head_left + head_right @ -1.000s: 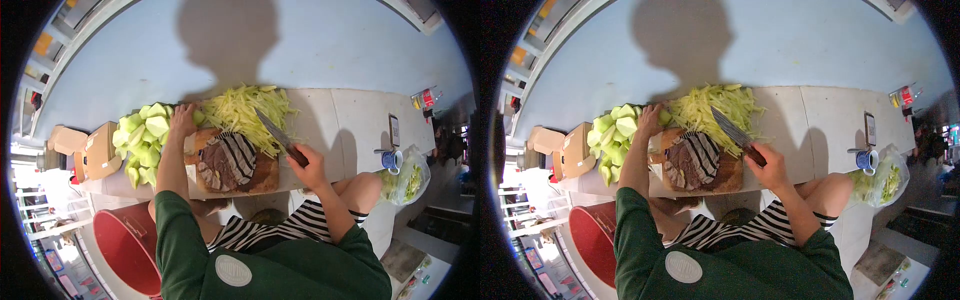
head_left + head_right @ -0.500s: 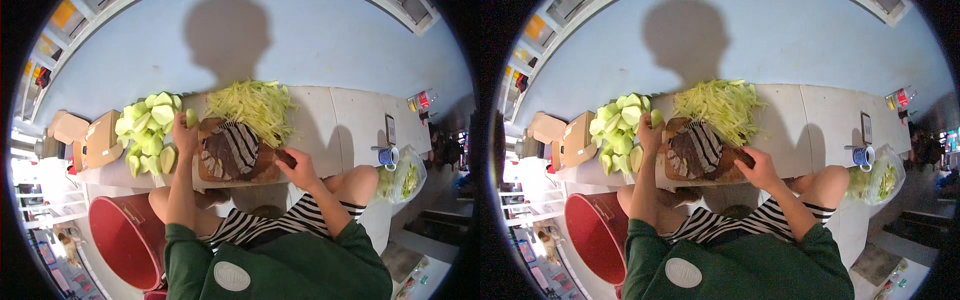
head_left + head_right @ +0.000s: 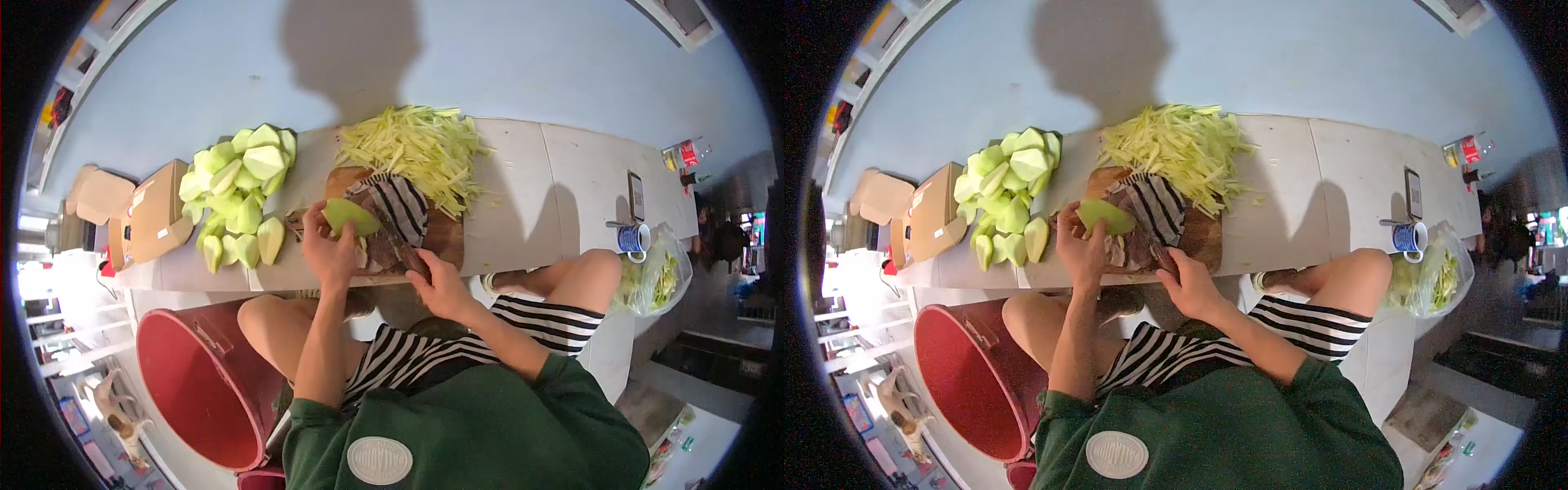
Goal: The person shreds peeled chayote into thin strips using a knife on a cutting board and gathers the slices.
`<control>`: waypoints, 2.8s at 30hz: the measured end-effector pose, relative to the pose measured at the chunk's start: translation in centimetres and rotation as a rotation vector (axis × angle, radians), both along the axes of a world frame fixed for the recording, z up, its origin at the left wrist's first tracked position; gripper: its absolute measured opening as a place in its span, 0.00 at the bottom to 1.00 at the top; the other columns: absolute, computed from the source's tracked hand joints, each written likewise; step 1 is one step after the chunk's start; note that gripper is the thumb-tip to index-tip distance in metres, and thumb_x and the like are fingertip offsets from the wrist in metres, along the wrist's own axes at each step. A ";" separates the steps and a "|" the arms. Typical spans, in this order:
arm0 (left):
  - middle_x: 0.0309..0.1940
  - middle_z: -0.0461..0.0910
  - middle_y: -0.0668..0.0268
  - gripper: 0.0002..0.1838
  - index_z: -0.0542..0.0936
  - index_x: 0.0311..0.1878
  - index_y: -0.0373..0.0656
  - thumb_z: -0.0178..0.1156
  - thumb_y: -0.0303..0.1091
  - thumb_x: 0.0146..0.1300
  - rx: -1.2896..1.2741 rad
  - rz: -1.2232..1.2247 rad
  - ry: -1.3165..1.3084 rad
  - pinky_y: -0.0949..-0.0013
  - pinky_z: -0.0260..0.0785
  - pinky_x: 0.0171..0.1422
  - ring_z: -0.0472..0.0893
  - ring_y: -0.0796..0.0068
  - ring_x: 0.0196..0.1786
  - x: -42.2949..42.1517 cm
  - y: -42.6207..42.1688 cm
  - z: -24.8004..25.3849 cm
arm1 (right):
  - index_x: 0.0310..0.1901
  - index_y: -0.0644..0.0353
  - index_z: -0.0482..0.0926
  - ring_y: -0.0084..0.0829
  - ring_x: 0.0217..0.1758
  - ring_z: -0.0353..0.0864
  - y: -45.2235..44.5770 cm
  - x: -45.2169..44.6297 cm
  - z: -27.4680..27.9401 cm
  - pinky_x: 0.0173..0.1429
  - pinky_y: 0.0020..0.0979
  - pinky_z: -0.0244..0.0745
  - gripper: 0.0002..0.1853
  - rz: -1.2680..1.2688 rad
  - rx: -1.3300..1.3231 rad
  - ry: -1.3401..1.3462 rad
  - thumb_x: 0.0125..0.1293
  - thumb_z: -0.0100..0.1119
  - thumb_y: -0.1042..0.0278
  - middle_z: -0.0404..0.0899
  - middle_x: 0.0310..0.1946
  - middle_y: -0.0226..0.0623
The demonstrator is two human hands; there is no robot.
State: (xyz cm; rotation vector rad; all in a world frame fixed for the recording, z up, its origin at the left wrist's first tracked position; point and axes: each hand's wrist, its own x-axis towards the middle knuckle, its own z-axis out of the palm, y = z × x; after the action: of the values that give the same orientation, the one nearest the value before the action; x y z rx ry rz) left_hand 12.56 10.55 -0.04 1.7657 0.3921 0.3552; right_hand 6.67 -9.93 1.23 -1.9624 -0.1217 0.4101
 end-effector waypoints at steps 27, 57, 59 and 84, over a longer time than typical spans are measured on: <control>0.41 0.77 0.55 0.17 0.71 0.59 0.38 0.61 0.29 0.70 0.273 -0.447 -0.103 0.61 0.74 0.45 0.80 0.61 0.39 -3.1 0.0 -7.7 | 0.59 0.72 0.67 0.66 0.46 0.80 -1.4 -0.1 -2.2 0.47 0.55 0.74 0.20 0.104 -0.121 -0.215 0.74 0.57 0.65 0.79 0.45 0.65; 0.40 0.75 0.53 0.24 0.69 0.56 0.44 0.62 0.46 0.64 0.354 -0.545 -0.244 0.53 0.70 0.34 0.77 0.46 0.34 -0.7 0.7 -10.2 | 0.58 0.73 0.66 0.61 0.33 0.84 -0.6 0.0 5.0 0.33 0.51 0.82 0.22 0.191 -0.341 -0.043 0.72 0.60 0.67 0.79 0.38 0.60; 0.40 0.74 0.51 0.24 0.68 0.57 0.45 0.62 0.48 0.66 0.358 -0.526 -0.300 0.52 0.70 0.34 0.77 0.45 0.34 -0.6 0.5 -10.3 | 0.56 0.72 0.67 0.62 0.36 0.84 -0.5 0.4 5.0 0.35 0.52 0.81 0.20 0.192 -0.334 0.020 0.72 0.60 0.68 0.79 0.39 0.61; 0.37 0.72 0.53 0.24 0.69 0.56 0.44 0.62 0.49 0.65 0.345 -0.564 -0.248 0.52 0.71 0.33 0.76 0.45 0.33 -0.7 0.9 -10.6 | 0.49 0.69 0.67 0.63 0.34 0.82 -0.2 1.8 6.4 0.34 0.54 0.77 0.15 0.249 -0.408 0.043 0.72 0.60 0.68 0.79 0.30 0.60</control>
State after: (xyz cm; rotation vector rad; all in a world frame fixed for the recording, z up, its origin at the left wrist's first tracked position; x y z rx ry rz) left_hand 11.84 11.48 -10.61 2.0451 -0.3651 0.2384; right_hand 8.46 -10.14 7.65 -2.3471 -0.2741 0.6826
